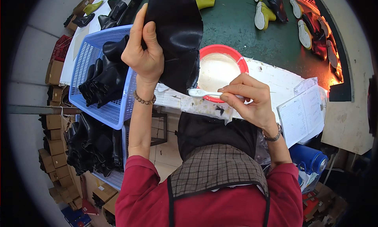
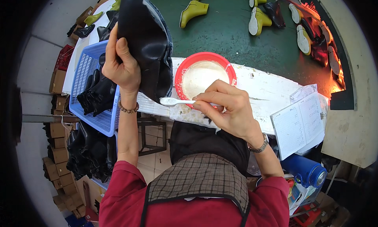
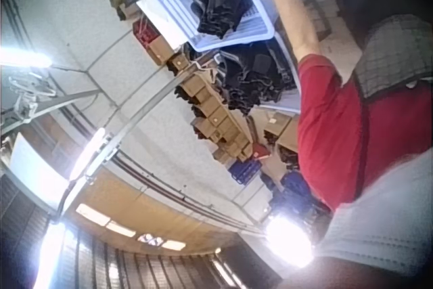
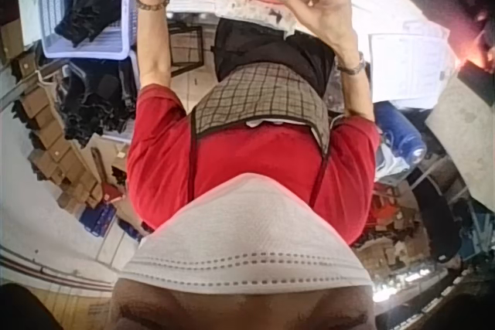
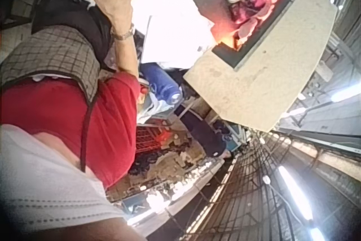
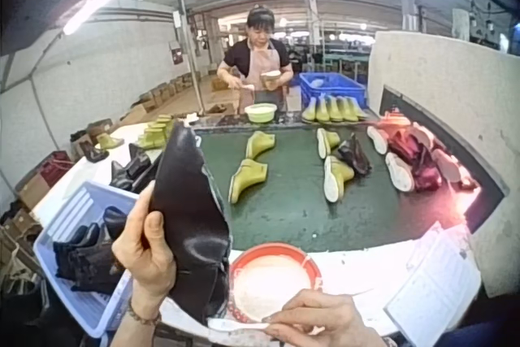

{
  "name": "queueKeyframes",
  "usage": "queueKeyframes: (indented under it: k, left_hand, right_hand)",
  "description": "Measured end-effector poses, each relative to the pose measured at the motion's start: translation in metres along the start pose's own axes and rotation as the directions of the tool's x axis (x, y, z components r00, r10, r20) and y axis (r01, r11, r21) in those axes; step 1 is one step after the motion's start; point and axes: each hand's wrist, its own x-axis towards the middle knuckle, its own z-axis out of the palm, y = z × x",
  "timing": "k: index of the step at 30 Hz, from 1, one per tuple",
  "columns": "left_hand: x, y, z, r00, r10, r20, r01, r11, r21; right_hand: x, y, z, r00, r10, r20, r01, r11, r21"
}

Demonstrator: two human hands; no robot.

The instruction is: The person repeatedly applies a white adhesive to the edges of black boot uppers using a toothbrush. They take boots from a blue basket, coat the seams, and place them on a green work surface. The person also briefly flips through a document on the table.

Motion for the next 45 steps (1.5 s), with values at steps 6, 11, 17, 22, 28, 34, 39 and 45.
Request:
queueKeyframes:
  k: [6, 11, 17, 22, 28, 34, 39, 45]
  left_hand:
    - [-0.022, -0.022, -0.026, 0.768, -0.539, 0.344, 0.598, 0.797, -0.085]
    - [-0.094, -0.070, -0.080, 0.071, -0.428, 0.901, 0.997, 0.068, -0.046]
    - [-0.083, -0.029, -0.100, -0.138, 0.165, 0.977, 0.527, -0.823, 0.213]
    - [-0.113, -0.007, -0.105, -0.183, 0.285, 0.941, 0.324, -0.886, 0.331]
    - [-0.091, 0.005, -0.094, -0.069, 0.314, 0.947, 0.376, -0.871, 0.317]
    - [-0.083, 0.024, -0.090, -0.163, 0.285, 0.945, 0.424, -0.844, 0.328]
    - [-0.127, 0.025, -0.078, 0.060, 0.435, 0.898, 0.452, -0.814, 0.364]
    - [-0.123, 0.028, -0.075, 0.036, 0.403, 0.915, 0.456, -0.821, 0.344]
  right_hand:
    - [0.006, 0.034, -0.007, 0.951, 0.308, -0.041, -0.301, 0.946, 0.123]
    - [-0.001, 0.090, -0.020, 0.996, 0.094, -0.007, -0.070, 0.686, -0.725]
    - [-0.001, 0.085, -0.043, 0.989, 0.151, -0.008, -0.127, 0.806, -0.578]
    - [0.034, 0.049, -0.043, 0.986, -0.160, -0.039, 0.146, 0.958, -0.246]
    - [0.029, 0.059, -0.051, 0.980, -0.198, -0.034, 0.178, 0.936, -0.303]
    - [0.034, 0.060, -0.053, 0.978, -0.208, 0.018, 0.206, 0.946, -0.251]
    - [0.064, 0.049, -0.037, 0.950, -0.296, 0.103, 0.311, 0.932, -0.187]
    - [0.076, 0.044, -0.037, 0.950, -0.282, 0.133, 0.302, 0.938, -0.171]
